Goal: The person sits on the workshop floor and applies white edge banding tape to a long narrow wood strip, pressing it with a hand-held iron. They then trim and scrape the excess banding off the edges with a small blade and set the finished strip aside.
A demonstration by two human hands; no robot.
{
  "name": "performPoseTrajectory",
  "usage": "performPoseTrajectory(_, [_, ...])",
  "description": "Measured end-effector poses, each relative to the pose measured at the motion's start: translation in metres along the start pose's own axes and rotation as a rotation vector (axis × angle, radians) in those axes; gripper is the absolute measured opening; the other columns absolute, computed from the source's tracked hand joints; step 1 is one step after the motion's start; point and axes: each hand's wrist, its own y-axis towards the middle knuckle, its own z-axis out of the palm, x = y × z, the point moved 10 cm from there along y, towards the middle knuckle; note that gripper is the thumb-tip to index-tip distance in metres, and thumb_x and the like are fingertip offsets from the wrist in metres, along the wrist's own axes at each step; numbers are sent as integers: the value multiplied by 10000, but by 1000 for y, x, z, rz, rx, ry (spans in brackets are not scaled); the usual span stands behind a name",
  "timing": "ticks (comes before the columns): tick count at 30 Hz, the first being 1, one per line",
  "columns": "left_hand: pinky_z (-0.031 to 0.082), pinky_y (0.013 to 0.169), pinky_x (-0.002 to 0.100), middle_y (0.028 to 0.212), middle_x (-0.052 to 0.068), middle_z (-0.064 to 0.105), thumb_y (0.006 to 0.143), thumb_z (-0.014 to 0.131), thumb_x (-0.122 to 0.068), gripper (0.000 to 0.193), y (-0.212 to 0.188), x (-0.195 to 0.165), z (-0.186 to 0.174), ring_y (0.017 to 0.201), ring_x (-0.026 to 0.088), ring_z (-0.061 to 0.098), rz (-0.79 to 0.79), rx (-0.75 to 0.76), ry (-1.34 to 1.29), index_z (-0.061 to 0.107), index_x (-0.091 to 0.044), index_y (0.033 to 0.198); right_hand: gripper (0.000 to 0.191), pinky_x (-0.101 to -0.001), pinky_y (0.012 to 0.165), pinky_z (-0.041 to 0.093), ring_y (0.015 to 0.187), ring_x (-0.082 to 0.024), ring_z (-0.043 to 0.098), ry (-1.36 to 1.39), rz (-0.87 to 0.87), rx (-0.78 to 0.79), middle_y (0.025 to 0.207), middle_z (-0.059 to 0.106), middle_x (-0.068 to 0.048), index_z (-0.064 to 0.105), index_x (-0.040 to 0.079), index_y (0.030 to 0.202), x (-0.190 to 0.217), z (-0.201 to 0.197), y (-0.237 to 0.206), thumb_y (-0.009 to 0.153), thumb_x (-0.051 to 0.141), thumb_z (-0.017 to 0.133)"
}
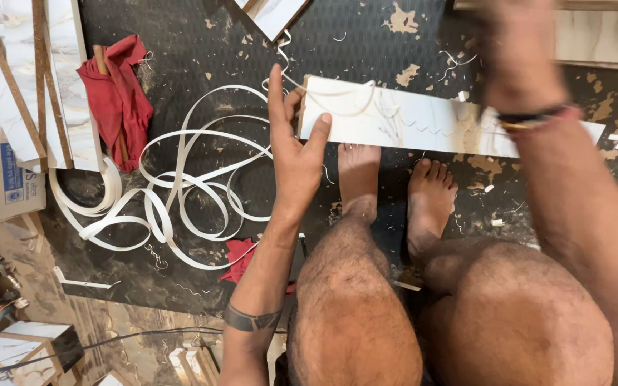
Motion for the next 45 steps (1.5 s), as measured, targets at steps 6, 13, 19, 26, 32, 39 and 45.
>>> performPoseTrajectory(6, [477,1048,335,1204,116,648,992,691,-39,883,-4,40,-11,1135,190,605,-193,-67,-178,144,-123,1680,400,-349,602,382,687,-167,484,-713,-116,-107,817,487,-6,556,104,1187,-9,-122,-78,1034,473,581])
performPoseTrajectory(13, [470,1099,396,1322,214,616,957,737,-140,972,-8,25,1,1239,271,595,-268,-50,-567,75,-182,1668,787,-490,882,529,1048,-386,681,-1679,-124,96,1105,721,-220,566,71,1407,-35,-104,-136,773,425,871])
performPoseTrajectory(19, [375,1306,485,1677,221,371,910,816,-365,905,15,-18,47,1513,342,452,47,269,-416,263,-186,1604,865,-393,826,543,995,-275,674,-1033,-188,183,1131,695,-193,587,-21,1405,4,-45,-114,727,428,881])
performPoseTrajectory(26, [427,1134,429,1466,237,485,780,867,-393,1180,-45,61,129,1343,325,525,-277,568,-204,147,-20,1636,569,-294,813,532,947,-153,624,-421,104,183,1109,670,-125,625,-32,1292,14,74,-64,943,400,747])
performPoseTrajectory(32, [465,1128,365,1405,183,597,836,825,-282,910,-25,82,41,1299,263,574,-98,87,-264,400,35,1575,595,-313,818,499,976,-166,592,-537,47,349,1105,638,-108,560,77,1424,-14,92,-83,911,335,714])
performPoseTrajectory(39, [489,1044,353,1325,155,639,693,842,-339,965,-51,102,-138,1208,246,636,-208,-122,167,420,-34,1505,415,-361,519,342,686,-183,459,-654,239,33,860,565,-108,694,30,1297,-90,-39,-140,1015,331,744])
performPoseTrajectory(45, [514,1023,421,1290,167,676,644,874,-274,905,-24,24,-313,1171,280,658,-101,-300,565,525,-45,1447,358,-304,650,378,688,-136,511,-669,263,-4,835,657,-118,698,-58,1114,-117,-80,-168,1027,277,789])
